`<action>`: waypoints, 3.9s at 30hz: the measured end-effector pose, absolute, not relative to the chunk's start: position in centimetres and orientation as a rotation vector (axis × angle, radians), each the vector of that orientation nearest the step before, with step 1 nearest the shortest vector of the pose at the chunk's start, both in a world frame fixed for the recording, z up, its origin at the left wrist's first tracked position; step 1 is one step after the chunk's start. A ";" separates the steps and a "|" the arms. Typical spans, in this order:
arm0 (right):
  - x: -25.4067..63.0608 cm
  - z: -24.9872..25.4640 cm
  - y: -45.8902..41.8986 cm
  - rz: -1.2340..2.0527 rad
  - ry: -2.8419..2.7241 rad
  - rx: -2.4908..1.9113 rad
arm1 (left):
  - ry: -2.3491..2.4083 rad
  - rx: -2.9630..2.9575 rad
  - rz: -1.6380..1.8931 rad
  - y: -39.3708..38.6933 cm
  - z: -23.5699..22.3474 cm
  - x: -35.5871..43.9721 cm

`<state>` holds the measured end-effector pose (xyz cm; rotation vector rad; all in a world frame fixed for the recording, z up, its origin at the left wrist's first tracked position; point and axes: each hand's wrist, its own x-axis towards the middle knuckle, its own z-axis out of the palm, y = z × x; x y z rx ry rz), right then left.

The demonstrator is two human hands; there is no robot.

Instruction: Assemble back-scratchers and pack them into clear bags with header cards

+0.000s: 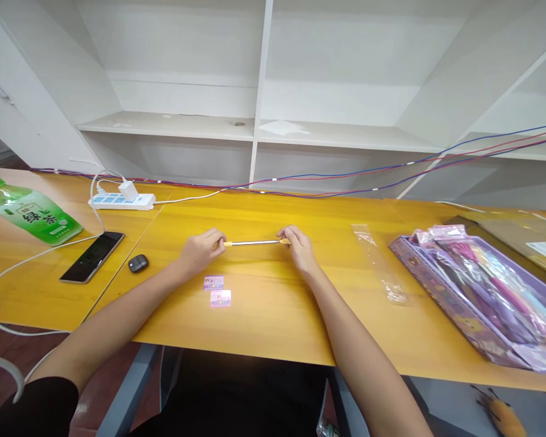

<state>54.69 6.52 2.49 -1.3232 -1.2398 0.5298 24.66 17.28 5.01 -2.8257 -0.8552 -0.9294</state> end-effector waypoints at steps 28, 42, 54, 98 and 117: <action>52.7 2.8 6.1 0.540 -1.407 -1.266 | -0.967 -2.788 -0.974 16.0 4.8 25.1; 50.8 2.0 6.2 0.612 -1.470 -1.321 | -1.069 -2.851 -0.932 14.9 3.6 25.8; 49.9 1.9 6.1 0.583 -1.546 -1.357 | -1.132 -2.867 -0.915 14.1 3.8 26.2; 47.4 3.1 5.6 -0.044 -2.251 -1.774 | -0.503 -2.951 -0.156 13.7 5.2 26.6; 67.3 9.9 -6.1 -0.443 -1.985 -2.225 | -1.094 -2.623 -0.097 23.6 11.7 12.3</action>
